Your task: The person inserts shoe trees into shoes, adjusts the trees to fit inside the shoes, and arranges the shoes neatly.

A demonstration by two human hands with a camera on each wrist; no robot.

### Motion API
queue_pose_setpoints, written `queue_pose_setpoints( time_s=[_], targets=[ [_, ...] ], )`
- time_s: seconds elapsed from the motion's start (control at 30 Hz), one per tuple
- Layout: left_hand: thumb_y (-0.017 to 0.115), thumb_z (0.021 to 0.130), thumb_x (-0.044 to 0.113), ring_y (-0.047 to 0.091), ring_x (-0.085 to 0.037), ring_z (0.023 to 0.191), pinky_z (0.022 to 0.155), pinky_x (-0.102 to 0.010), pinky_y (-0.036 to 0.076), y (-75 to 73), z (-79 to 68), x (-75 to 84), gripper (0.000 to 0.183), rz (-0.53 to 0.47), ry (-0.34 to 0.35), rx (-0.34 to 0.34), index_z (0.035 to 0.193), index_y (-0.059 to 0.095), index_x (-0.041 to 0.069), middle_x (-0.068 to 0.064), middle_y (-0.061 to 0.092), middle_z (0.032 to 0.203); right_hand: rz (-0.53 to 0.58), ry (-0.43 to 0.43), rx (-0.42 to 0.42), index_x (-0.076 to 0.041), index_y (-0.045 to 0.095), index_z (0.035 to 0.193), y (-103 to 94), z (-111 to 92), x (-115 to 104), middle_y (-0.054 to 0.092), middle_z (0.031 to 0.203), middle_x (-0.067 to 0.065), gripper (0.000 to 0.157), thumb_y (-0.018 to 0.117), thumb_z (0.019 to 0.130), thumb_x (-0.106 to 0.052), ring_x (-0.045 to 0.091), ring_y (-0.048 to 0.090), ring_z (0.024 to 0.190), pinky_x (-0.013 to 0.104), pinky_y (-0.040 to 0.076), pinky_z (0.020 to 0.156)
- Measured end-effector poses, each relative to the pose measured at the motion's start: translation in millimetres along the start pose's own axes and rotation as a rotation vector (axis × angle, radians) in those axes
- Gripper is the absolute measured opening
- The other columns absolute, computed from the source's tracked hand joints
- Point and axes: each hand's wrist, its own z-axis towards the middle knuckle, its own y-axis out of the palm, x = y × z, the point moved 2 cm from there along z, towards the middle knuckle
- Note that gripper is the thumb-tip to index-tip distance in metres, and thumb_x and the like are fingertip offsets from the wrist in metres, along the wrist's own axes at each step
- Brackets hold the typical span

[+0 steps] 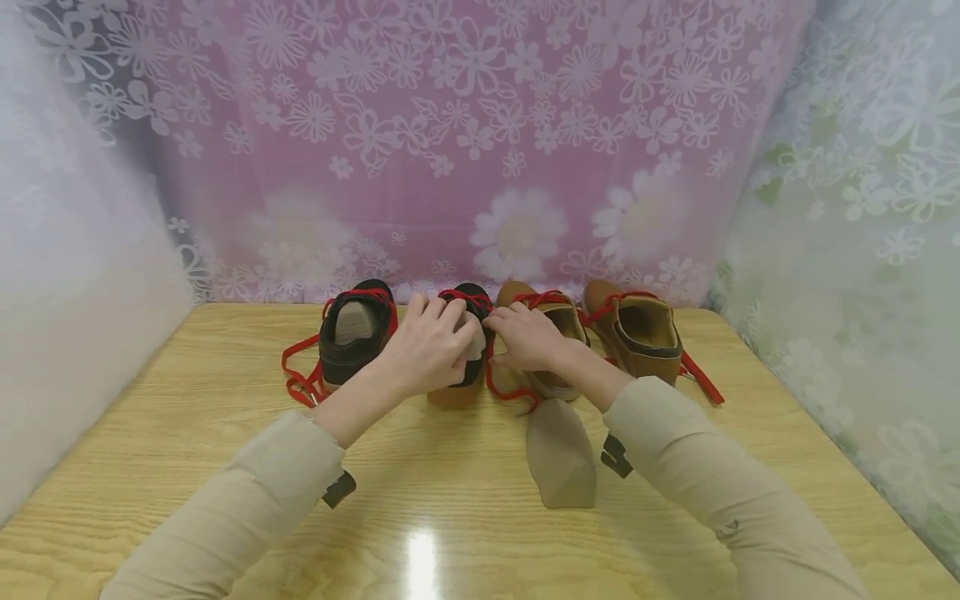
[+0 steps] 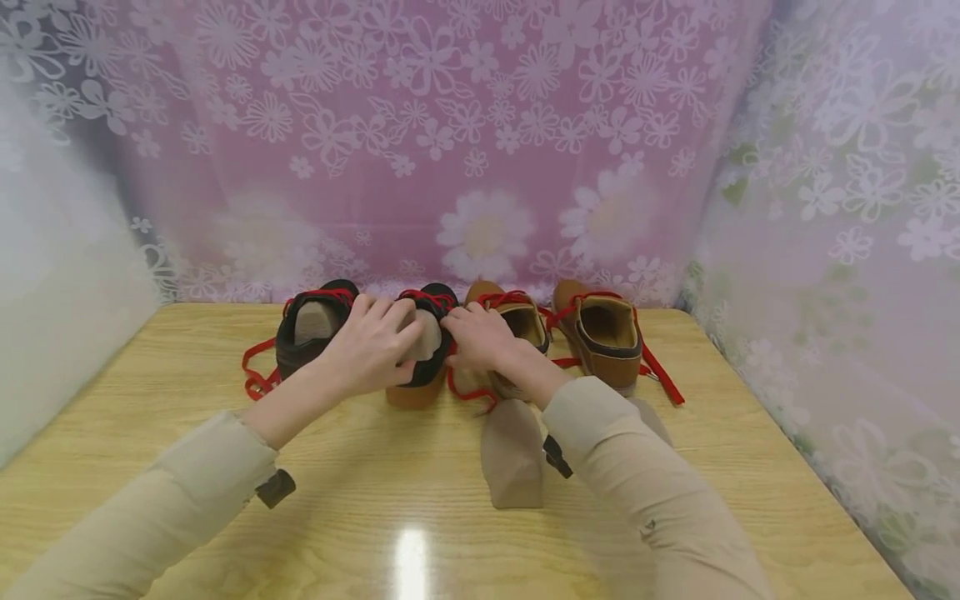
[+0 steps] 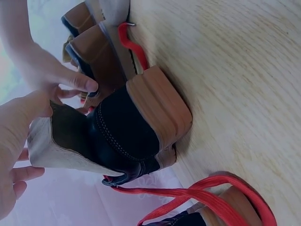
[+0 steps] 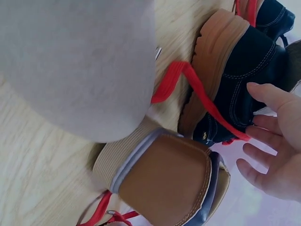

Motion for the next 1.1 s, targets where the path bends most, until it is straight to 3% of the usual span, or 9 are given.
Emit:
queue_pose_setpoints(
  time_s=[0.17,0.63,1.1],
  targets=[
    [0.068,0.064,0.021,0.053,-0.029,0.074,0.068,-0.041,0.038,2.4,1.7,3.4,0.027,-0.008,0.016,0.029,0.087,0.062,0.007,-0.012,0.056,0.091,0.019,-0.019,0.017,-0.005,0.053,0.127,0.4,0,2,0.050,0.131,0.010,0.054,0.070,0.082,-0.028,0.031,0.041,0.121,0.047,0.041,0.091],
    [0.071,0.066,0.024,0.052,-0.029,0.084,0.070,-0.039,0.037,4.5,0.6,-1.8,0.033,-0.083,0.032,-0.006,0.092,0.060,0.008,-0.013,0.055,0.101,0.014,-0.019,-0.008,-0.005,0.052,0.129,1.3,0,3,0.049,0.132,0.010,0.056,0.071,0.081,-0.028,0.031,0.040,0.121,0.047,0.041,0.091],
    [0.073,0.066,0.025,0.053,-0.030,0.084,0.070,-0.040,0.038,-4.1,0.7,-7.2,0.036,-0.128,0.060,-0.057,0.095,0.061,0.007,-0.013,0.055,0.103,0.015,-0.037,-0.011,-0.004,0.052,0.129,1.3,1,5,0.049,0.133,0.011,0.056,0.070,0.082,-0.028,0.032,0.040,0.122,0.047,0.040,0.092]
  ],
)
